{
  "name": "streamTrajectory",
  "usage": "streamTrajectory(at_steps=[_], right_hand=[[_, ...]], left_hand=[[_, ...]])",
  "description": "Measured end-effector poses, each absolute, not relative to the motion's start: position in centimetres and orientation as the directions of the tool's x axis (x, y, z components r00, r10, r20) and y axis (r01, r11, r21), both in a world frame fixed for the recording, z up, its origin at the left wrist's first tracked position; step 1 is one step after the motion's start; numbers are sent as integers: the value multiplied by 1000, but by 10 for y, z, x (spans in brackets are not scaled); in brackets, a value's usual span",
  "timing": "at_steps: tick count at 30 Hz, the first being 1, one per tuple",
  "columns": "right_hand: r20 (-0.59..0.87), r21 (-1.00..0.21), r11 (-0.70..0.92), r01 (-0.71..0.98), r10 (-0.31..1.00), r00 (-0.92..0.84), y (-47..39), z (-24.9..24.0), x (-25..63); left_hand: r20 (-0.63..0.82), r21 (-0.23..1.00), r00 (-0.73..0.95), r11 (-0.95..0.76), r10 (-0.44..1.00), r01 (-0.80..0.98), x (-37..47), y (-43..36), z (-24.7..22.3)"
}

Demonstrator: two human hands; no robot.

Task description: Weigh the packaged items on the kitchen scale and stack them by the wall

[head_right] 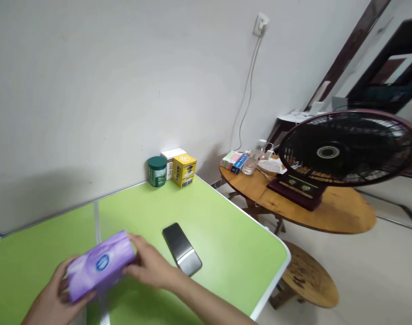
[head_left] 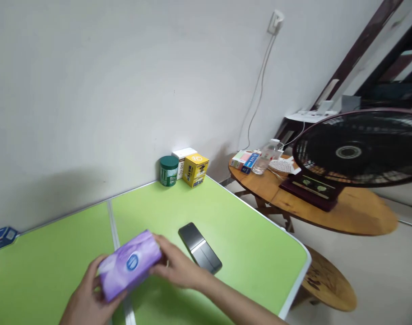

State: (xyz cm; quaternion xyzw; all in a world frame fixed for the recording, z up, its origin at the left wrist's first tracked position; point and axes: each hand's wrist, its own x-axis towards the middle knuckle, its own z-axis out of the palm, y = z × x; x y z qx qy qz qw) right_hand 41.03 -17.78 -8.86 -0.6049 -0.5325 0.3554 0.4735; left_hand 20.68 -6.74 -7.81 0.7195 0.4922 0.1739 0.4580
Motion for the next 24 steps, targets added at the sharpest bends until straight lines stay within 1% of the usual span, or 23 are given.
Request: streamTrajectory(at_steps=[3,4,7,11,13,15,18,24], right_hand=[[129,-934,-41,356,888,441,-180,-102,480],[151,-927,-61,371,845,514,-178,-107,503],[195,-923,-81,375,743,641,-163,-124,566],[208,-945,-55,321,657,724,-134,-142,630],[208,-959,-25,282,613,762,-118,-152,648],[197,-971,4,240,581,789,-104,-164,657],[168,-981,19,191,568,806,-92,-181,658],[131,-986,-4,167,602,788,-98,-198,653]], left_hand=[[-179,863,613,-177,769,474,304,-63,-68],[-139,874,672,-229,727,428,336,-58,-69],[10,854,730,-386,684,350,417,-38,-83],[140,778,741,-536,656,328,497,-13,-107],[185,749,723,-572,665,334,525,-5,-116],[163,756,679,-533,716,380,546,-1,-125],[98,774,616,-449,782,447,565,-1,-138],[145,759,687,-526,712,385,574,1,-158]])
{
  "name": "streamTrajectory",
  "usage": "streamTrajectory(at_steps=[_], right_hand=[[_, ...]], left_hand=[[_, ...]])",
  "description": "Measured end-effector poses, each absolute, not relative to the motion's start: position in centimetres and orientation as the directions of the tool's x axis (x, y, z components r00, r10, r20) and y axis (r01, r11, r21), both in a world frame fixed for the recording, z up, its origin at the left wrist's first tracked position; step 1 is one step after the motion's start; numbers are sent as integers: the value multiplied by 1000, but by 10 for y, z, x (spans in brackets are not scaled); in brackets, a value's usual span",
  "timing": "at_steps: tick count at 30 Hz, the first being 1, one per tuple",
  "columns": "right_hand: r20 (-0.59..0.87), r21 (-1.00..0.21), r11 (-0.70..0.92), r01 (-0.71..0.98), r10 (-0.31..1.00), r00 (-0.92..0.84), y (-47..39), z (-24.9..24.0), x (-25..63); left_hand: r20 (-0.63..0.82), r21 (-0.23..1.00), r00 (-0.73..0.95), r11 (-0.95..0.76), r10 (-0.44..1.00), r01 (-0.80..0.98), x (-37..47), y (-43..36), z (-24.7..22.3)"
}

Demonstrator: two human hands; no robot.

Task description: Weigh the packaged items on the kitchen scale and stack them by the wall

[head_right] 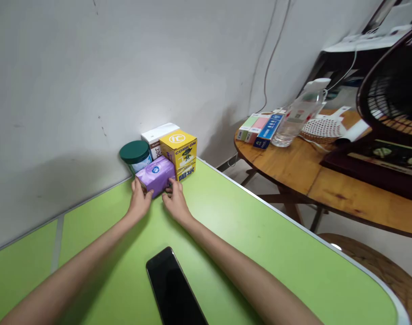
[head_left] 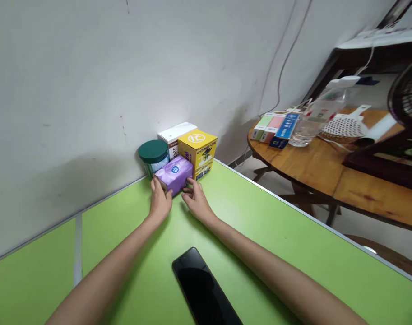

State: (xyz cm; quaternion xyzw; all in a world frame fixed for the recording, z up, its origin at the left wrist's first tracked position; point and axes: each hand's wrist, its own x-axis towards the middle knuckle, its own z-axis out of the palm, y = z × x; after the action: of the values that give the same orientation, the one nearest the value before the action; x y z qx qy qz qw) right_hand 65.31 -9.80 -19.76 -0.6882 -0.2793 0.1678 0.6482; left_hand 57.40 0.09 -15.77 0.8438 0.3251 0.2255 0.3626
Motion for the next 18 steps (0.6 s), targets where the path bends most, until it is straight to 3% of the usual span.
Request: streamTrajectory(at_steps=[10,16,18], right_hand=[[70,-970,-128,208,670,739,-103,-185,635],[27,-938,-212,276,747,664,-117,-148,595],[-40,-915,-236,328,860,508,-115,-140,559]], left_hand=[[33,725,786,-557,617,406,527,15,-146],[-155,709,890,-580,428,402,389,-9,-130],[-194,704,894,-577,404,414,333,-12,-119]])
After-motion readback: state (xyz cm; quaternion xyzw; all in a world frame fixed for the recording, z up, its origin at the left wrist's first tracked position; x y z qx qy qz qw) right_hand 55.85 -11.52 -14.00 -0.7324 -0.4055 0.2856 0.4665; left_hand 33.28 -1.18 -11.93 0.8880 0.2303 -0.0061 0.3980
